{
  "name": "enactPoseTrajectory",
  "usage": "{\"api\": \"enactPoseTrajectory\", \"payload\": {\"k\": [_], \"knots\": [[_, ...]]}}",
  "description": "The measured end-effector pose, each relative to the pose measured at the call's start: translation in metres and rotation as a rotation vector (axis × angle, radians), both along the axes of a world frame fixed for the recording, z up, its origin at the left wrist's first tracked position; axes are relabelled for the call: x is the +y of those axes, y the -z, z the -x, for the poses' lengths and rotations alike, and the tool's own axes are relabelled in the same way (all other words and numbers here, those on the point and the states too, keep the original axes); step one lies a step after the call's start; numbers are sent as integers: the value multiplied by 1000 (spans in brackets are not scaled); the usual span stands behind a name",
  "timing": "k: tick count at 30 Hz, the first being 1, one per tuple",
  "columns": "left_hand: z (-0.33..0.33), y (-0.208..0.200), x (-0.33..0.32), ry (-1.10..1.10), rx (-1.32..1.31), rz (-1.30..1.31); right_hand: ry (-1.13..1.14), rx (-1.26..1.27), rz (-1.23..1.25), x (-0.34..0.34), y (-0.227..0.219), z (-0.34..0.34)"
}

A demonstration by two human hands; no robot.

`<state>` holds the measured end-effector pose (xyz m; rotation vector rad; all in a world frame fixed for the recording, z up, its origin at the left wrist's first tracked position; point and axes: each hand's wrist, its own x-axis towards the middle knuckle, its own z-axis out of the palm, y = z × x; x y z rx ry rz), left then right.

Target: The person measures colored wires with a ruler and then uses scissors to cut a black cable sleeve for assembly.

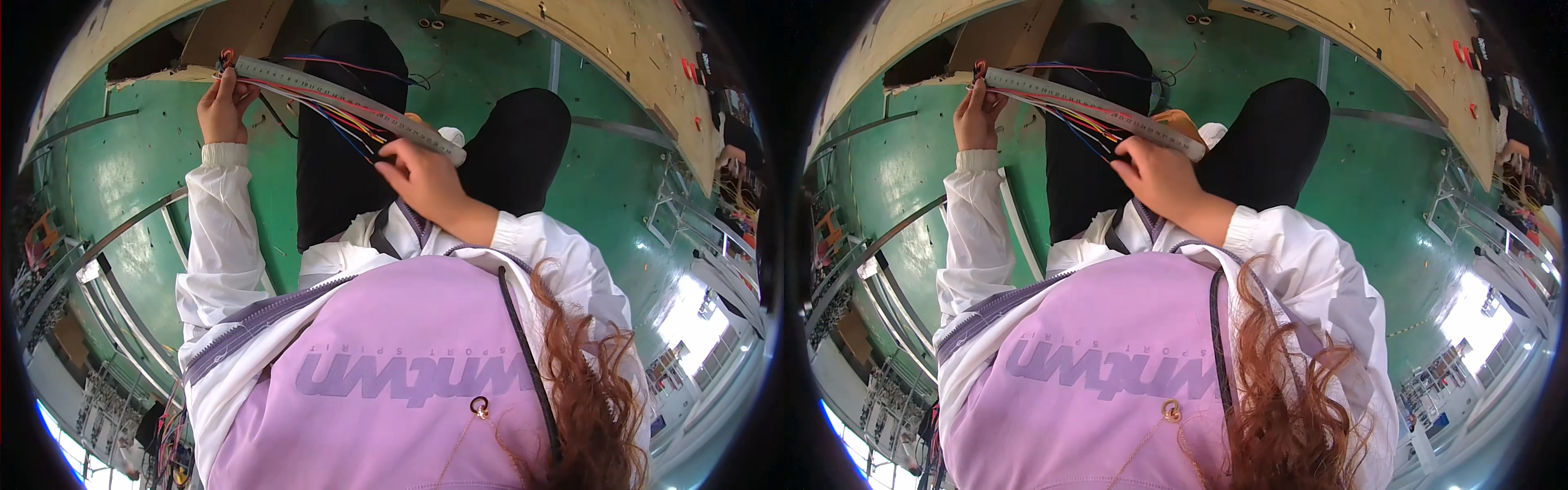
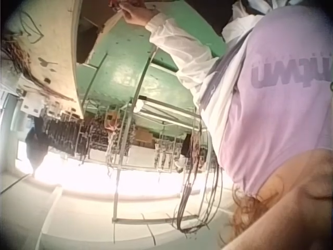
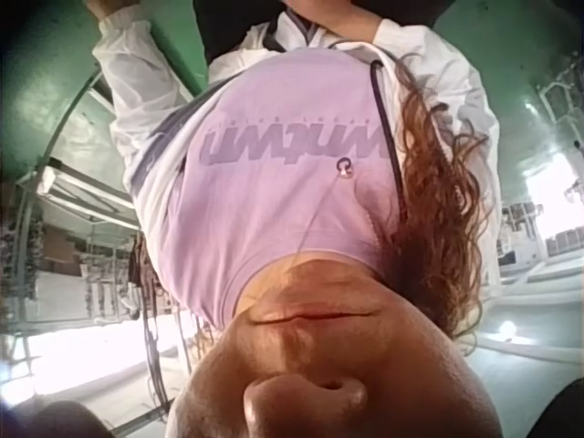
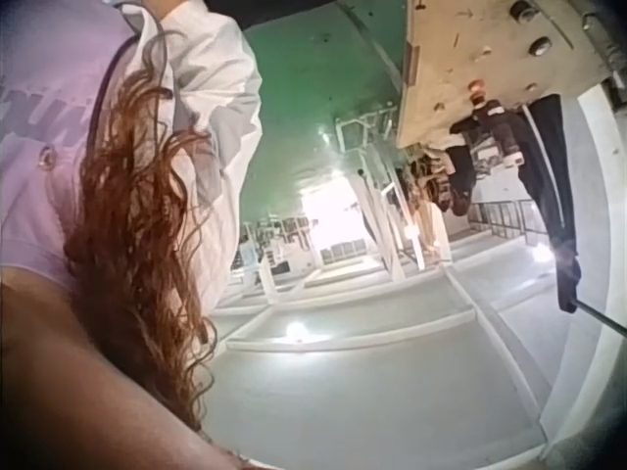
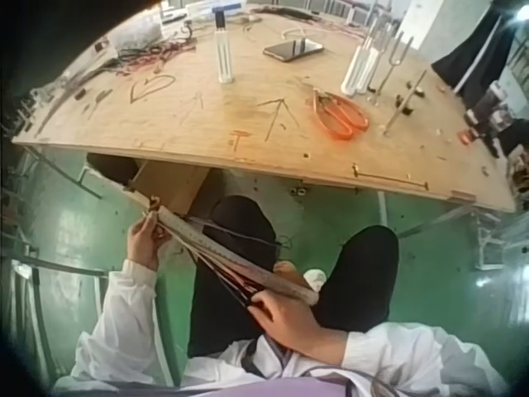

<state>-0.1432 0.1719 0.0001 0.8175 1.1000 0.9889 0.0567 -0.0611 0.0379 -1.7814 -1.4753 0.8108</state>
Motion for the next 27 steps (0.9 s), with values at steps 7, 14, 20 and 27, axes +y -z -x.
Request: {"api": "enactPoseTrajectory", "payload": {"k": [7,14,20,27], "knots": [[4,1,1,6,-7,-14,-18,-273,-301,10,23,6],[6,1,-6,-8,27,3,219,27,-177,7,17,2],[-2,-3,-19,-72,27,-56,296,-66,-79,15,7,-11],[-4,-4,-24,-119,21,-89,170,-470,-238,19,4,-22]]}}
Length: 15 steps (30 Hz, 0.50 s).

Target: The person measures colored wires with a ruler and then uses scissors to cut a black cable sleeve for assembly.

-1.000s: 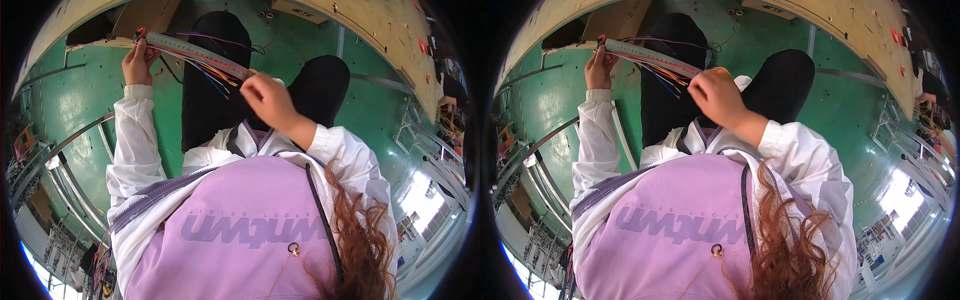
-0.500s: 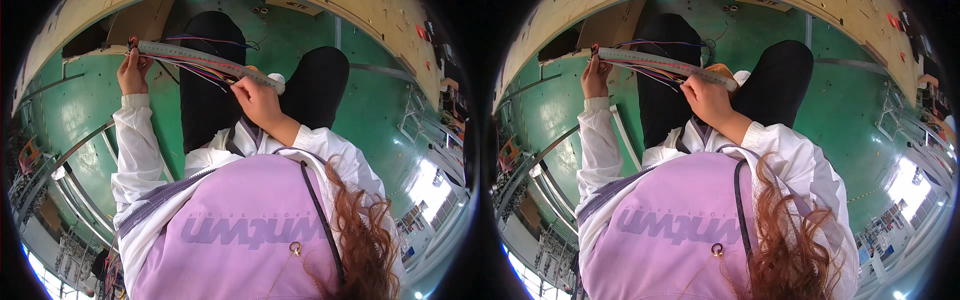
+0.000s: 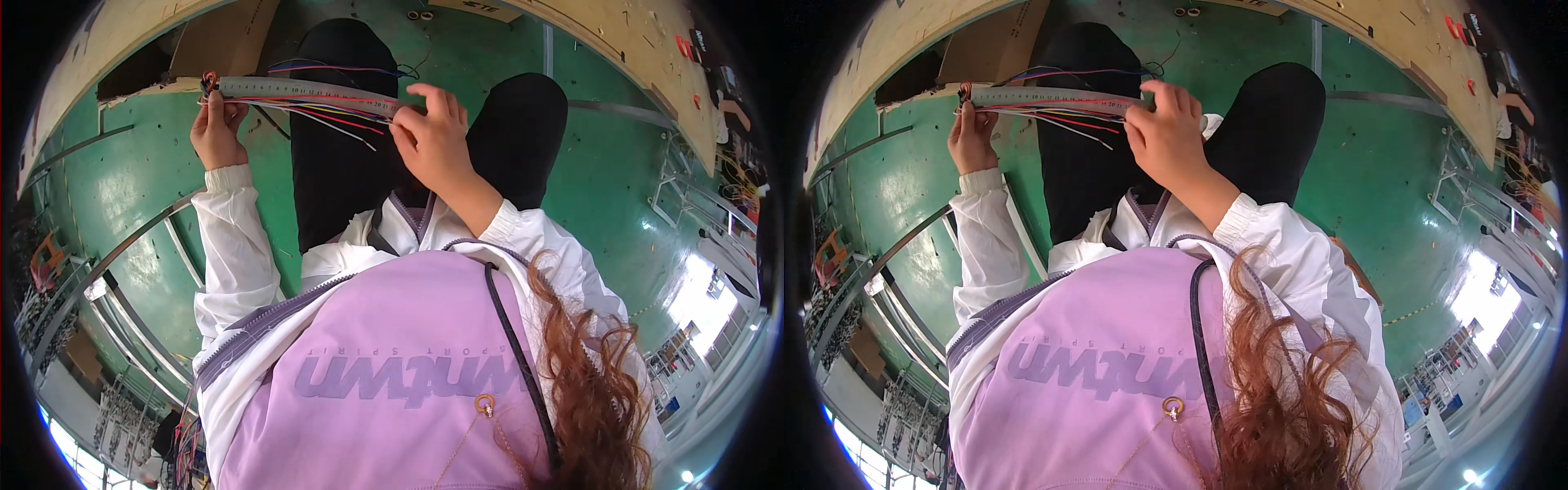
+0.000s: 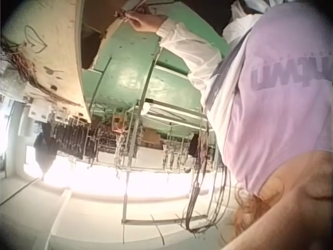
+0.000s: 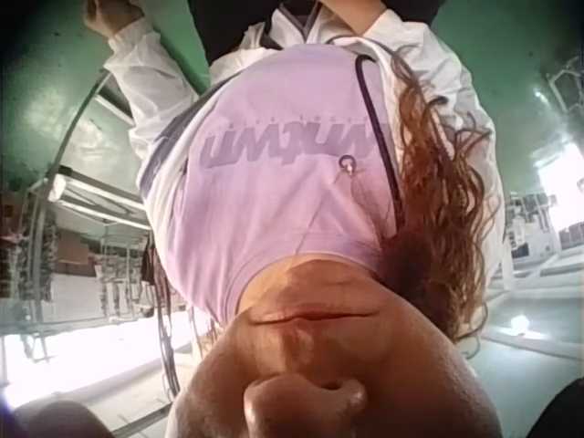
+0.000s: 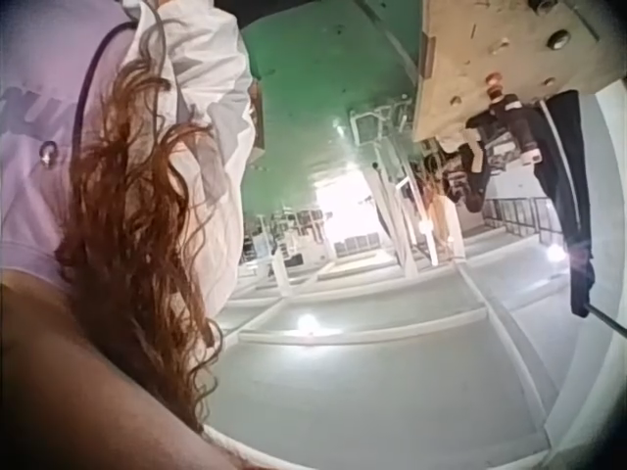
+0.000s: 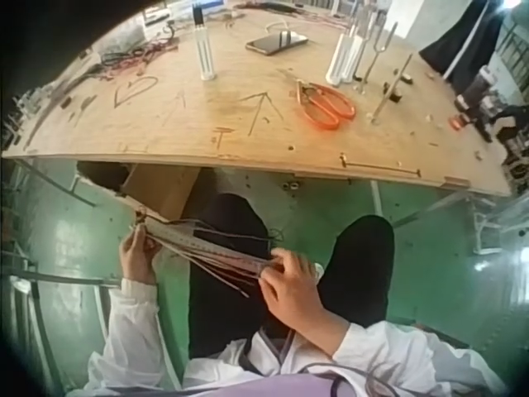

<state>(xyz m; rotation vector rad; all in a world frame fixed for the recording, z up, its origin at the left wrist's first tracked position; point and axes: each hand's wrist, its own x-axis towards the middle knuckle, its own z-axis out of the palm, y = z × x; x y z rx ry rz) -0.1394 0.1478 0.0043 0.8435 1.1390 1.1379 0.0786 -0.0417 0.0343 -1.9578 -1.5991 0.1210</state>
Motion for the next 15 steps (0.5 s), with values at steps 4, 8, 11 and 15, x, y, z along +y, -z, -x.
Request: {"api": "enactPoseTrajectory", "payload": {"k": [4,8,11,15], "knots": [[-1,0,0,2,9,-11,-8,174,-1,0,15,-1],[0,3,0,-5,12,-7,-7,200,-3,-1,15,0],[2,6,0,16,-14,10,-24,198,-2,-1,17,-1],[4,10,2,45,-43,32,-41,212,35,-1,16,-2]]}}
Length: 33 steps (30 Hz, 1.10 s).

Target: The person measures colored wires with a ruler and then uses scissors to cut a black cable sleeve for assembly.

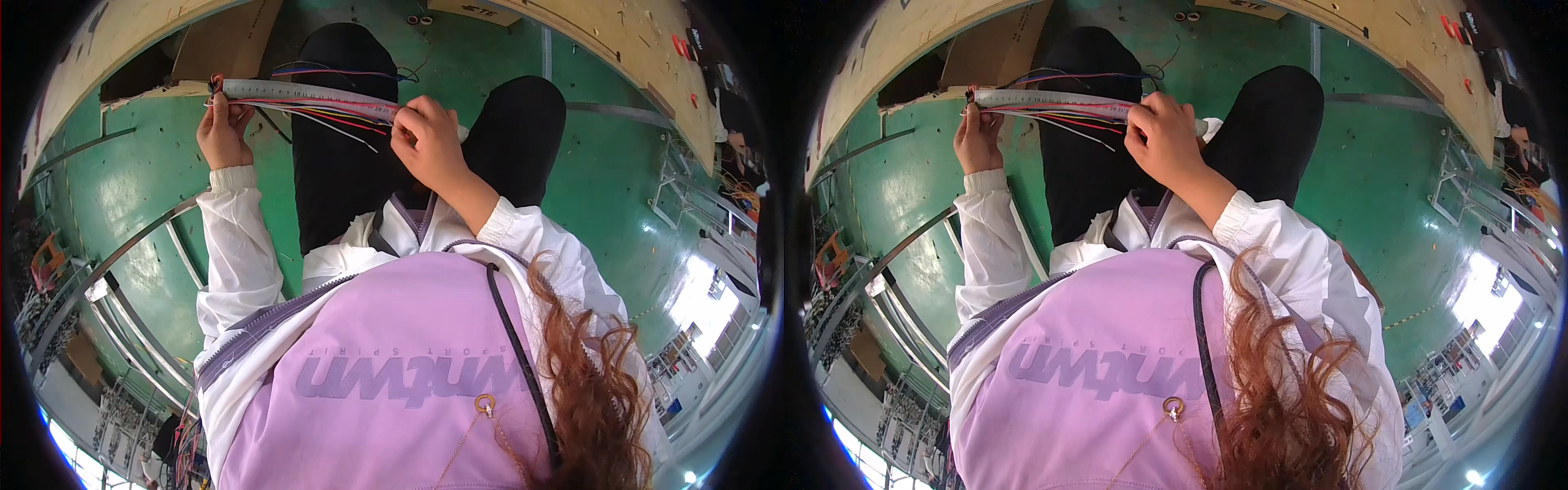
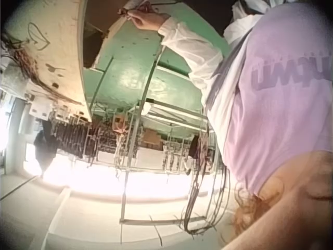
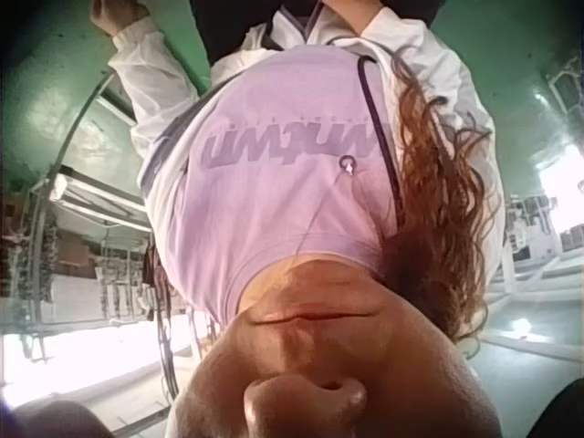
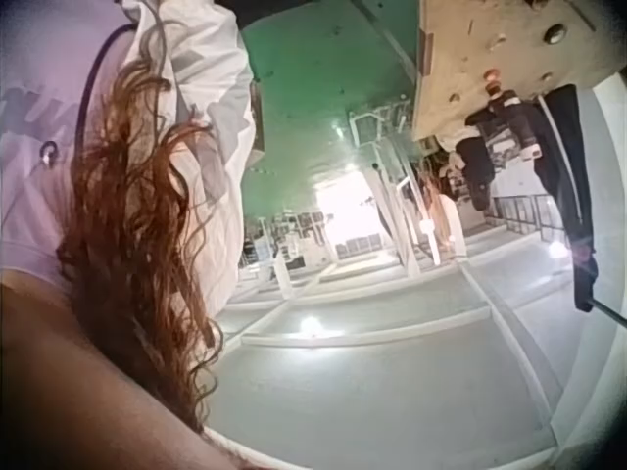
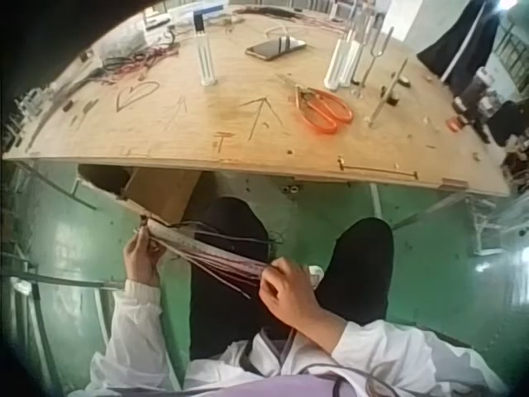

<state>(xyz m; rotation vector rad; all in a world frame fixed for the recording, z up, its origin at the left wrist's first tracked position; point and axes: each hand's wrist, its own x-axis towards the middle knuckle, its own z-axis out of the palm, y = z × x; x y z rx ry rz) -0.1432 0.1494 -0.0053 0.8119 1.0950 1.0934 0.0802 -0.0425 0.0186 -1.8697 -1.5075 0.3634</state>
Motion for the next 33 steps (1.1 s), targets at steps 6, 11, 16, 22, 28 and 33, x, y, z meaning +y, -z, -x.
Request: {"api": "enactPoseTrajectory", "payload": {"k": [6,11,16,22,28,33], "knots": [[-3,-2,0,0,-37,11,-22,-18,-16,-1,1,-2],[-4,1,-1,-12,-2,-24,-6,-23,-30,0,-1,-4],[-12,-3,-8,-134,52,-83,-1,-74,-14,2,-2,-7],[-13,-2,-9,-144,83,-105,-25,-77,-42,4,-2,-13],[-12,1,-9,-160,69,-97,-11,-67,-15,5,-10,-12],[-14,1,-9,-162,57,-93,-5,-75,-17,2,-7,-12]]}}
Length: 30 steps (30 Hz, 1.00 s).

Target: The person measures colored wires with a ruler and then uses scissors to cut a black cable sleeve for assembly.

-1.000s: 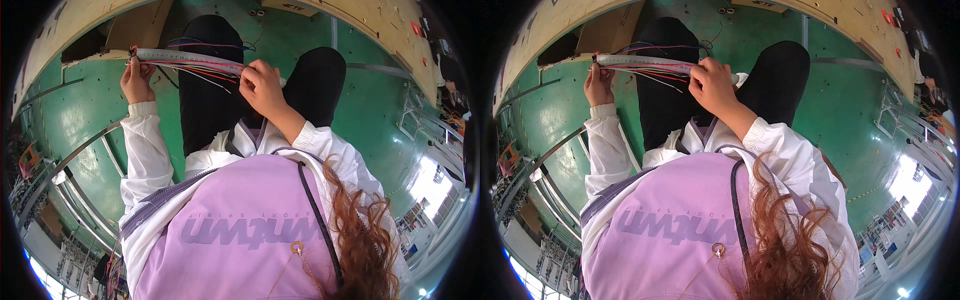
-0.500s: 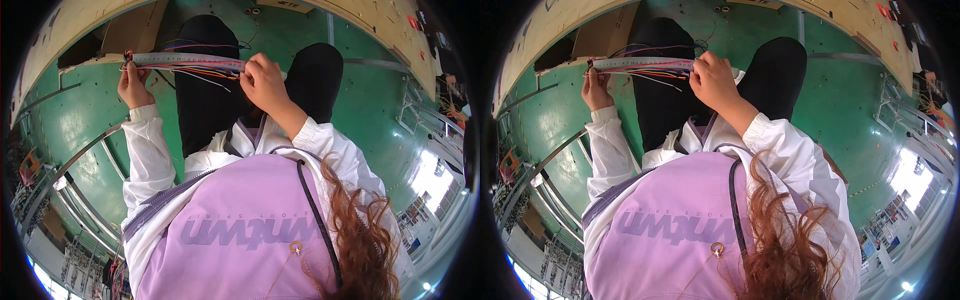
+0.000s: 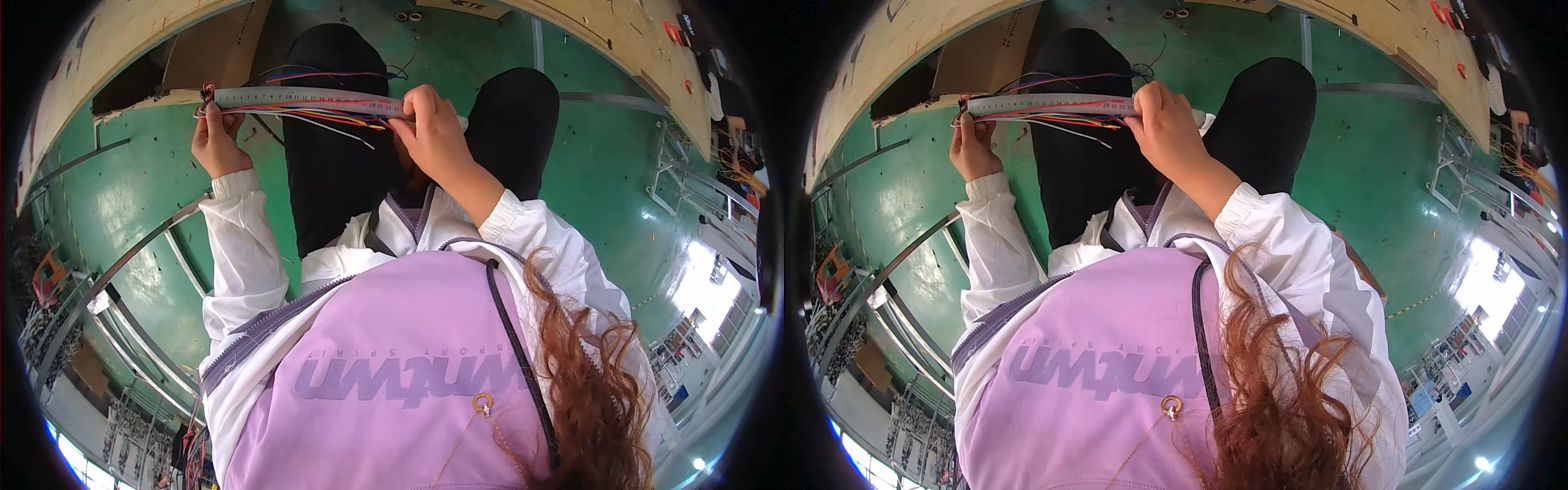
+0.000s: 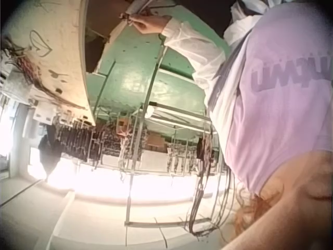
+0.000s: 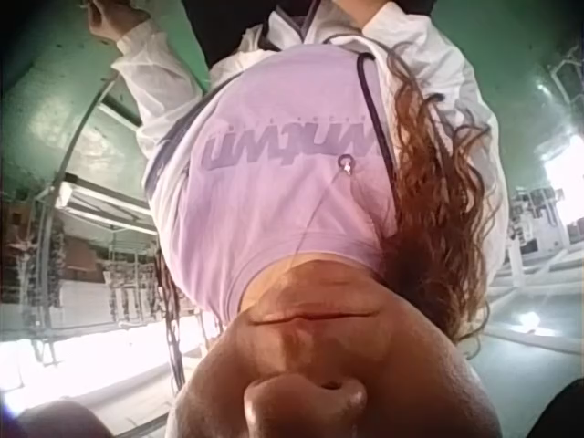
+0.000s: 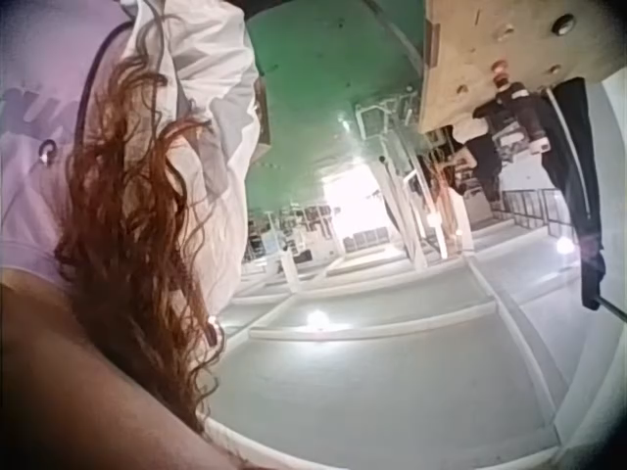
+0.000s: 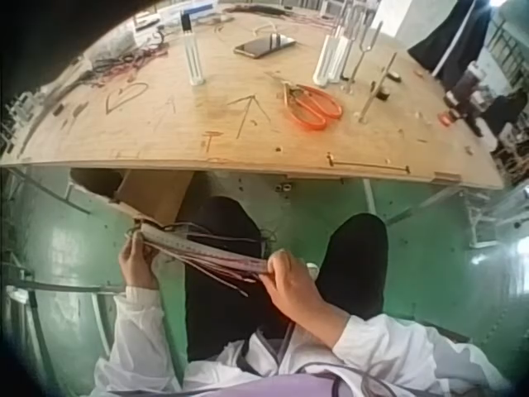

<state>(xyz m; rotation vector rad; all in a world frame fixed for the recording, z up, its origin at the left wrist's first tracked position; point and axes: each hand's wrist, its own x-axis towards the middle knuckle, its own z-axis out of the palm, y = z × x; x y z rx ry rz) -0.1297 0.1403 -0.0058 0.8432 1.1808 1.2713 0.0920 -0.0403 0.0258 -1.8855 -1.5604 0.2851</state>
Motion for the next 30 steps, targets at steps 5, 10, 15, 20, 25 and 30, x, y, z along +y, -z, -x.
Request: {"api": "enactPoseTrajectory", "payload": {"k": [5,10,15,20,25,30], "knots": [[7,9,3,23,5,6,1,-11,-19,0,-2,1],[1,4,-1,-12,9,1,-21,-100,-81,0,-3,1],[1,6,-2,-18,7,4,-11,-132,-102,-1,-1,3],[4,11,-1,-13,11,7,-48,-97,-92,-3,-7,4],[4,10,0,-13,11,11,-84,-36,-67,-4,-6,4],[6,12,1,-18,11,12,-125,-14,-74,-6,-6,2]]}}
